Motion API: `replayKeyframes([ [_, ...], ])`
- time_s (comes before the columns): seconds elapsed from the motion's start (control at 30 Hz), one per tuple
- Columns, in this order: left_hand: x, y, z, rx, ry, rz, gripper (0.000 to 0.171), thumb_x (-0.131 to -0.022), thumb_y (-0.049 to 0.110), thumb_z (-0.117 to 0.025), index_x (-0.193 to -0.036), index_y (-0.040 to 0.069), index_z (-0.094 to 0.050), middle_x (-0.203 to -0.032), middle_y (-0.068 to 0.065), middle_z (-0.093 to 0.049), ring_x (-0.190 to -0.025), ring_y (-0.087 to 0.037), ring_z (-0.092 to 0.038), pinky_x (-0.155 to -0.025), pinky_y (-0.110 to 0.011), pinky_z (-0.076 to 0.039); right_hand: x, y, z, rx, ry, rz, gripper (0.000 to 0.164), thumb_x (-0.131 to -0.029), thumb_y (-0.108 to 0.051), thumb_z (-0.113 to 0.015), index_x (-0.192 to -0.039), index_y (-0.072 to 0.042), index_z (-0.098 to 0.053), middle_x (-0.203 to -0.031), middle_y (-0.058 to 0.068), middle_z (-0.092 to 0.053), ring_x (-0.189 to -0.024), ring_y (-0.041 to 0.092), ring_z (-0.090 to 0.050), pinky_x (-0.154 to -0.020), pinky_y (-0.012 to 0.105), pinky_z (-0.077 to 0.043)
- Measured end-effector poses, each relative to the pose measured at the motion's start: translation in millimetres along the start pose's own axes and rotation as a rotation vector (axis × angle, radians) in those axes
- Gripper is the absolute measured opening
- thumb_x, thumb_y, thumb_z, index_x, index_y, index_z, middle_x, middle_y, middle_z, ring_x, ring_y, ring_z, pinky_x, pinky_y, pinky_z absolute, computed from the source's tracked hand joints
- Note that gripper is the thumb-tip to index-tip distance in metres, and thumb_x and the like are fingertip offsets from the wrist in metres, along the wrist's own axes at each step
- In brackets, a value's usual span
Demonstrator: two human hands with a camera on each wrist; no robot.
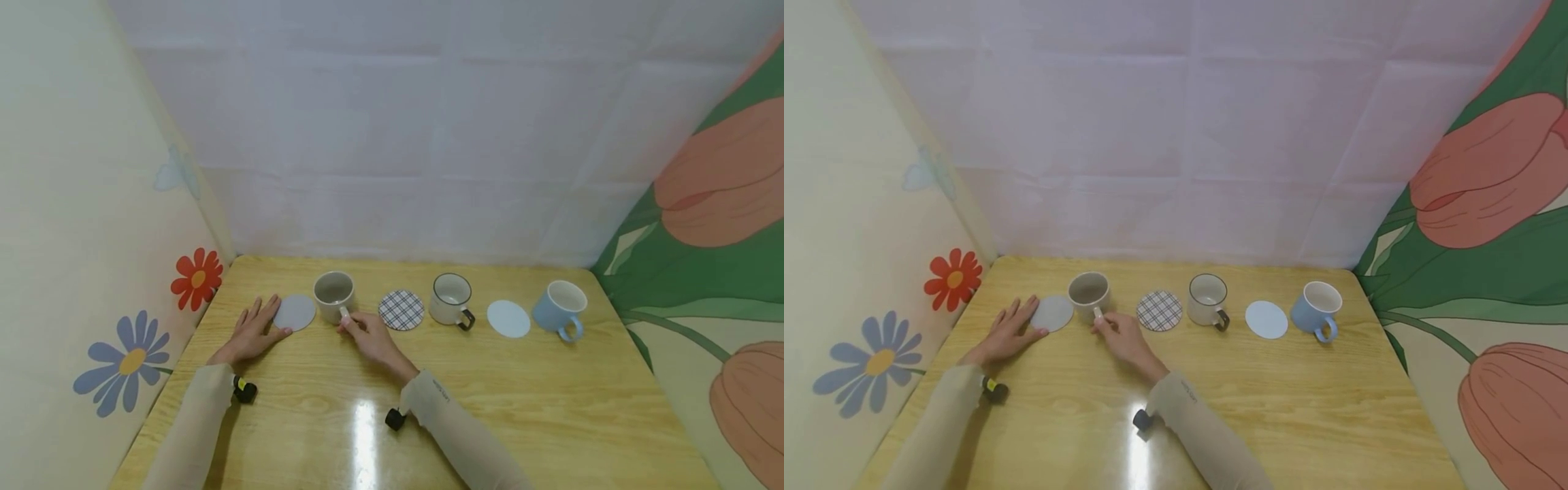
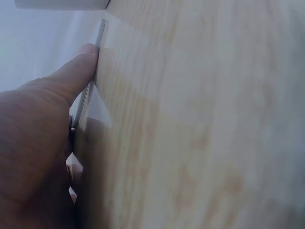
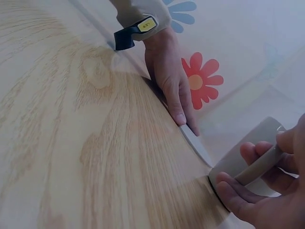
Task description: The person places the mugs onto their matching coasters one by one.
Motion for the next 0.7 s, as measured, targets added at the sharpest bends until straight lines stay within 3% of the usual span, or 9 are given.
replayKeyframes([
  [0.47, -2.1, 0.0, -2.0, 0.004, 0.003, -0.01, 0.101, -0.103, 0.064, -0.059, -0.171, 0.005, -0.014, -0.179, -0.02, -0.005, -0.164, -0.049, 0.011, -0.128, -0.069, 0.014, -2.8, -3.1, 2.2, -0.014, -0.004, 0.007, 0.028, -0.11, -0.016, -0.059, -0.103, 0.003, -0.078, -0.107, 0.016, -0.08, -0.098, 0.018, -0.071, -0.084, 0.023, -0.056],
  [0.7, 2.2, 6.6, 0.5, 0.022, 0.03, -0.025, 0.095, -0.104, 0.052, -0.064, -0.17, 0.001, -0.019, -0.178, -0.024, -0.009, -0.163, -0.052, 0.008, -0.128, -0.071, 0.012, -4.7, -4.6, -1.1, 0.0, 0.002, 0.016, 0.027, -0.11, -0.018, -0.06, -0.1, -0.002, -0.079, -0.106, 0.014, -0.081, -0.097, 0.014, -0.071, -0.085, 0.023, -0.057],
])
Point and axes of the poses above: each hand's wrist, its own x-axis away from the middle knuckle, its own z-axis out of the back of the hand, y = z × x, the point moved 1 cm from there along -x, towards the middle knuckle
